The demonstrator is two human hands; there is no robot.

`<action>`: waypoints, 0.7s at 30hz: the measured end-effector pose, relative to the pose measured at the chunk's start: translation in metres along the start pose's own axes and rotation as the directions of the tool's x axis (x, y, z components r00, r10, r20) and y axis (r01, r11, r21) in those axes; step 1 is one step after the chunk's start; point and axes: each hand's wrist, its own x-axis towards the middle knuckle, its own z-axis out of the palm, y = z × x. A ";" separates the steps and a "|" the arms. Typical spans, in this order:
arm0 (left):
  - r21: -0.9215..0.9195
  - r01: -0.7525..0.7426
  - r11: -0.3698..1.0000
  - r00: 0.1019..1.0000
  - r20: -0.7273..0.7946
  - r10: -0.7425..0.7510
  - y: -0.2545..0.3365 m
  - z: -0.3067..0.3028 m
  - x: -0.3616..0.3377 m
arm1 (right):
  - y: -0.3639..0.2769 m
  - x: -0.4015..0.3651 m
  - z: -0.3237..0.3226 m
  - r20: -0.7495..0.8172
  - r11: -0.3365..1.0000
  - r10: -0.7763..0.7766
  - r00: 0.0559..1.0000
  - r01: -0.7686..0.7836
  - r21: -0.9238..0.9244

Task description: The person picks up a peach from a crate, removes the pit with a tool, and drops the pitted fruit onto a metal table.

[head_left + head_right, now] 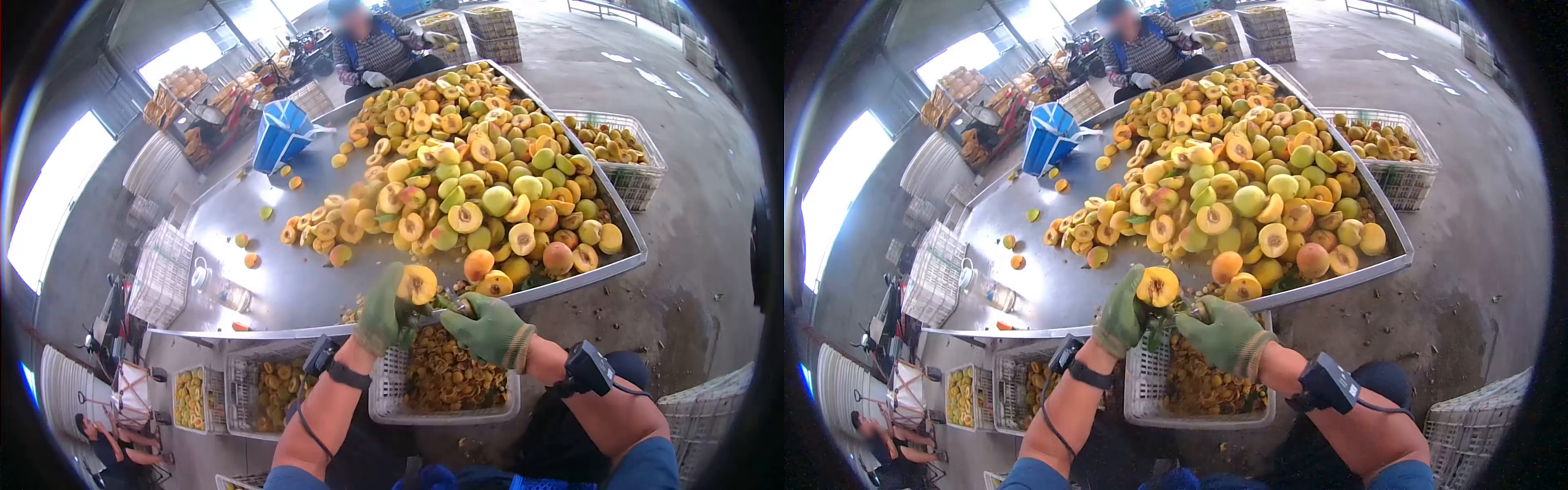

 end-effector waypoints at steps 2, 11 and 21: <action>0.218 -0.116 0.969 0.993 0.036 0.111 -0.003 0.002 -0.016 | 0.000 0.007 0.011 0.026 0.992 -0.054 0.998 0.056 -0.113; 0.192 -0.197 0.962 0.980 0.046 0.191 -0.013 0.000 -0.035 | 0.014 0.025 0.039 0.082 0.920 -0.091 0.992 0.115 -0.375; 0.371 -0.137 0.918 0.978 -0.094 0.184 -0.035 -0.013 -0.040 | 0.003 0.027 0.059 0.056 0.775 -0.068 0.996 0.088 -0.626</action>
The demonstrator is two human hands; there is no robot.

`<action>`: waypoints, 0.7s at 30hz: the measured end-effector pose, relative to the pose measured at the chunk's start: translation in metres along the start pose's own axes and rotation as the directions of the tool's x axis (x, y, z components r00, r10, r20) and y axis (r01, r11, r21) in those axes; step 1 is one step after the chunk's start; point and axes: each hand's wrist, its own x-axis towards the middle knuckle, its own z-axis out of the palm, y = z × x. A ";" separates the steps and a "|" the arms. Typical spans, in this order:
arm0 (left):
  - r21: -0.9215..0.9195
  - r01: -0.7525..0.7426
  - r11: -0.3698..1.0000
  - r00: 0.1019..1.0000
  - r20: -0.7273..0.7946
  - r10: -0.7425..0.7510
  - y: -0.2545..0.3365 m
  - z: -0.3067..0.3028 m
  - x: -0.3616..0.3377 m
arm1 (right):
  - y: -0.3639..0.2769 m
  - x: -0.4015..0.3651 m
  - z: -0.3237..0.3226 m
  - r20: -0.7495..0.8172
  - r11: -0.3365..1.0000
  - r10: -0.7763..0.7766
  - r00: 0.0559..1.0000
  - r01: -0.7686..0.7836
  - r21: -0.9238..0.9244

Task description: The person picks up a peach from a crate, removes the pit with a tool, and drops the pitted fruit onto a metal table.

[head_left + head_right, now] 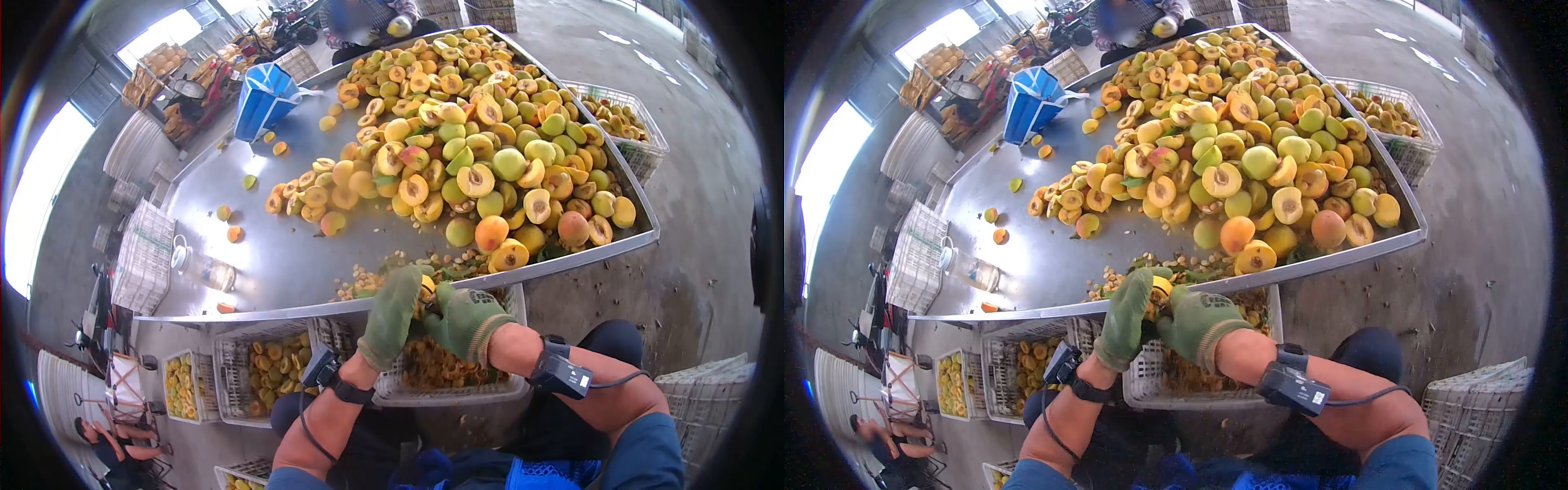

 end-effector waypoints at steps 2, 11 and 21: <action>-0.008 0.019 1.000 0.998 -0.052 -0.020 0.011 0.009 0.000 | 0.000 -0.001 0.002 0.027 1.000 0.005 1.000 -0.005 -0.021; 0.042 0.042 0.998 0.995 -0.095 -0.038 0.017 0.022 -0.006 | 0.022 0.004 0.018 0.061 0.999 -0.037 0.997 0.037 -0.011; 0.227 -0.011 0.974 0.991 -0.129 0.041 0.032 0.029 -0.010 | 0.016 0.003 0.009 0.066 0.997 -0.055 0.996 0.057 -0.041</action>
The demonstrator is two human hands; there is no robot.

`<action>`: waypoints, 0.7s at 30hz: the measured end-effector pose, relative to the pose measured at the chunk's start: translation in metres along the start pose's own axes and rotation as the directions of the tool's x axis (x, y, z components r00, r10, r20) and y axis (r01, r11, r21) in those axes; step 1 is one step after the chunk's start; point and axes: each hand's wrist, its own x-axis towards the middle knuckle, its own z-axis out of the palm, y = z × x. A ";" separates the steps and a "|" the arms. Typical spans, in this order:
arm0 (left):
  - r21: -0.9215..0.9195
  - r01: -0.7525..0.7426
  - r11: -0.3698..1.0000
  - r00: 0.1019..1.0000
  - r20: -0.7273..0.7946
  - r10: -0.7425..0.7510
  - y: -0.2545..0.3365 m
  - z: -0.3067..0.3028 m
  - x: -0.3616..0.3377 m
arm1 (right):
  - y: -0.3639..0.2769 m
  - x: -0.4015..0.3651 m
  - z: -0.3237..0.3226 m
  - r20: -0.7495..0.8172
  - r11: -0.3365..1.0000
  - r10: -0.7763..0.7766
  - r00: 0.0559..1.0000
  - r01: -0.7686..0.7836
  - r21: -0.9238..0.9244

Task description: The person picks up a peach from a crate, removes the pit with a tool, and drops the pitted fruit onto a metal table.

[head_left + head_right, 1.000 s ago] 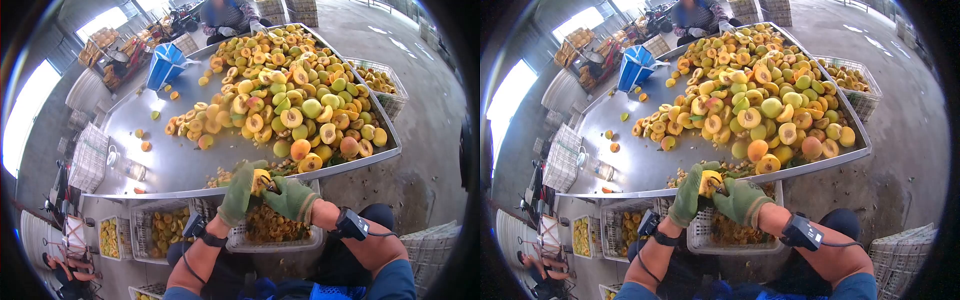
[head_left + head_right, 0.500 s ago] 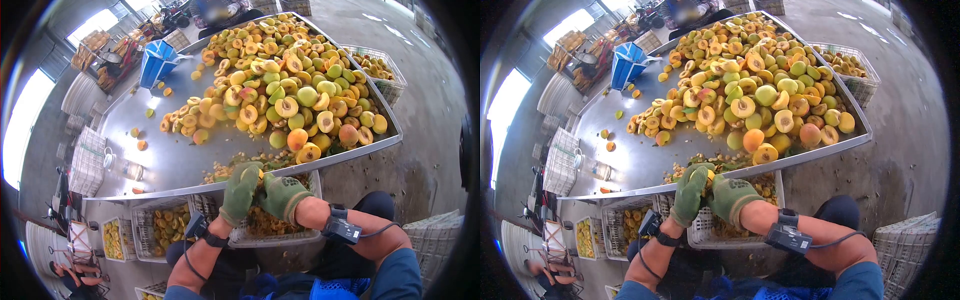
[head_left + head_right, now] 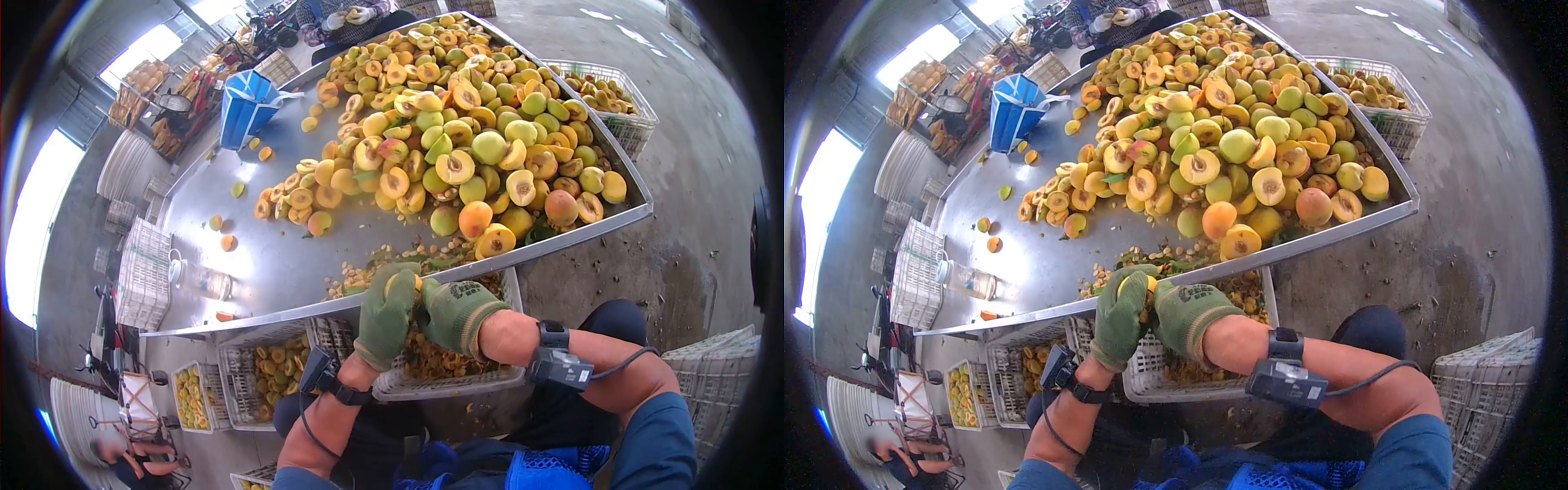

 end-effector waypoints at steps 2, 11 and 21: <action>0.017 -0.026 1.000 0.999 -0.020 0.026 0.001 0.002 -0.002 | 0.006 0.002 0.006 0.013 1.000 -0.020 1.000 0.019 0.019; -0.012 -0.136 0.991 0.991 0.004 0.136 0.002 -0.004 -0.007 | 0.014 0.008 0.005 0.192 0.962 -0.157 0.969 0.106 0.252; -0.206 -0.128 0.970 0.954 0.241 0.177 0.012 -0.021 -0.006 | -0.005 -0.006 -0.058 0.624 0.636 -0.138 0.769 -0.413 0.651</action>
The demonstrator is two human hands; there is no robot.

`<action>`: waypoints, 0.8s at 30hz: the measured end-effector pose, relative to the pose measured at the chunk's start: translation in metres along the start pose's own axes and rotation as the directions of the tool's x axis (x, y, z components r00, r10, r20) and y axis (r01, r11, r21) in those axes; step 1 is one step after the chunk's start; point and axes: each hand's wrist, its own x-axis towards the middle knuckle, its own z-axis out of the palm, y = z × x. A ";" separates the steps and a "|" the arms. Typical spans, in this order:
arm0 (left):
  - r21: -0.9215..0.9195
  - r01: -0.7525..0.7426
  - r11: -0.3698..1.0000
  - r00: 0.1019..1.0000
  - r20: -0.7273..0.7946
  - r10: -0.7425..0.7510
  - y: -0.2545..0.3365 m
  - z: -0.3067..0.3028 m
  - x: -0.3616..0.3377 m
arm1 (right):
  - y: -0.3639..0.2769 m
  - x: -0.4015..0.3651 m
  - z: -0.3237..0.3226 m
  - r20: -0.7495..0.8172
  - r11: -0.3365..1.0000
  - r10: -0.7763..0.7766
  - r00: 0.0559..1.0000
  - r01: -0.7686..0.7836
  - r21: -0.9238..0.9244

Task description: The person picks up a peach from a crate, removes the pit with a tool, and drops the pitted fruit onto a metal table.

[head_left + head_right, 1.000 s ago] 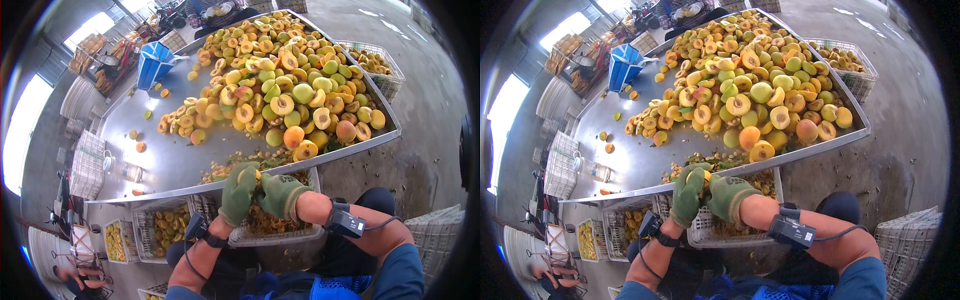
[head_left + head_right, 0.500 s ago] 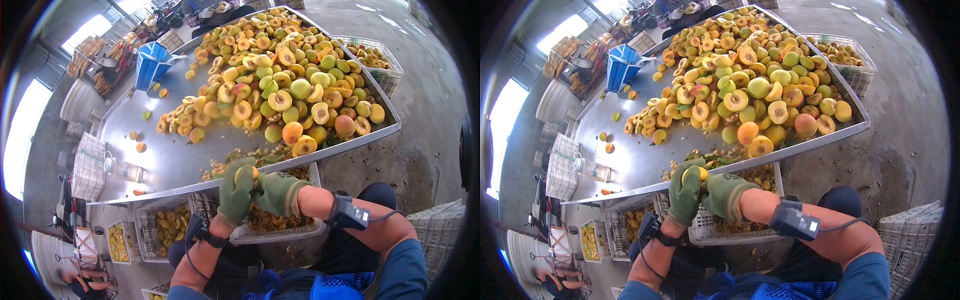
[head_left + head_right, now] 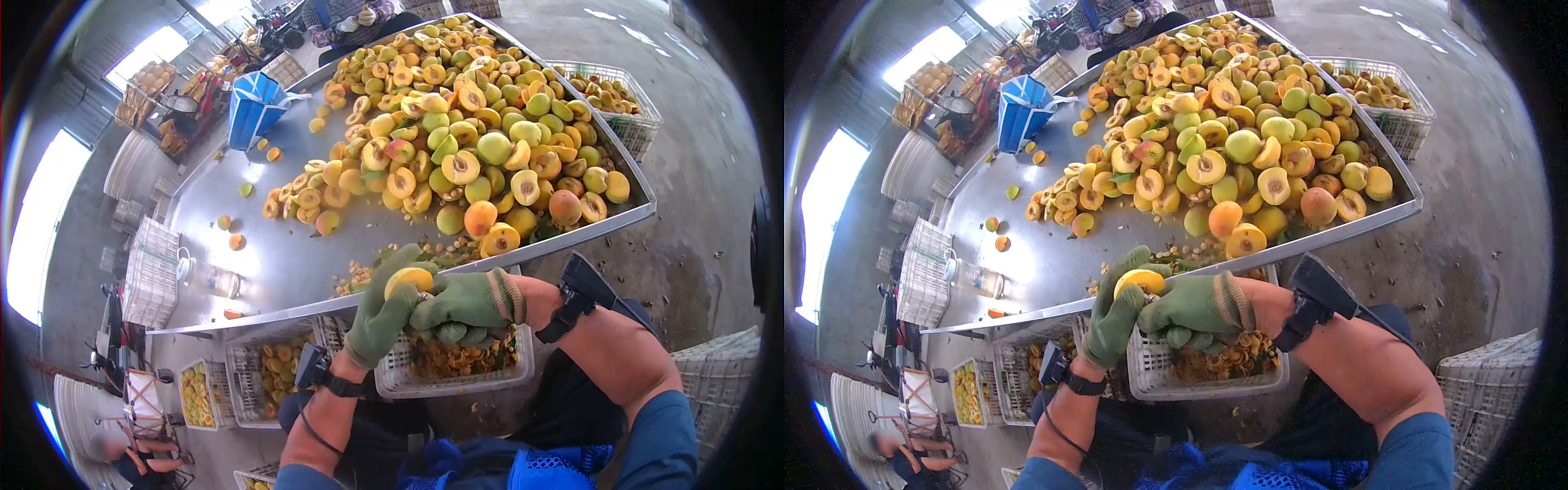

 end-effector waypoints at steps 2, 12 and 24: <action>0.046 0.010 0.999 1.000 0.018 -0.010 -0.007 0.000 -0.003 | 0.003 -0.001 0.000 0.081 0.993 -0.014 0.997 0.004 0.117; -0.320 0.069 0.945 0.998 0.035 -0.061 -0.002 0.006 -0.012 | 0.034 0.012 0.016 0.252 0.872 -0.146 0.957 0.003 0.490; -0.604 0.096 0.791 0.947 -0.190 -0.260 -0.017 0.021 -0.059 | 0.044 -0.012 0.061 0.093 0.934 -0.104 0.990 0.066 0.350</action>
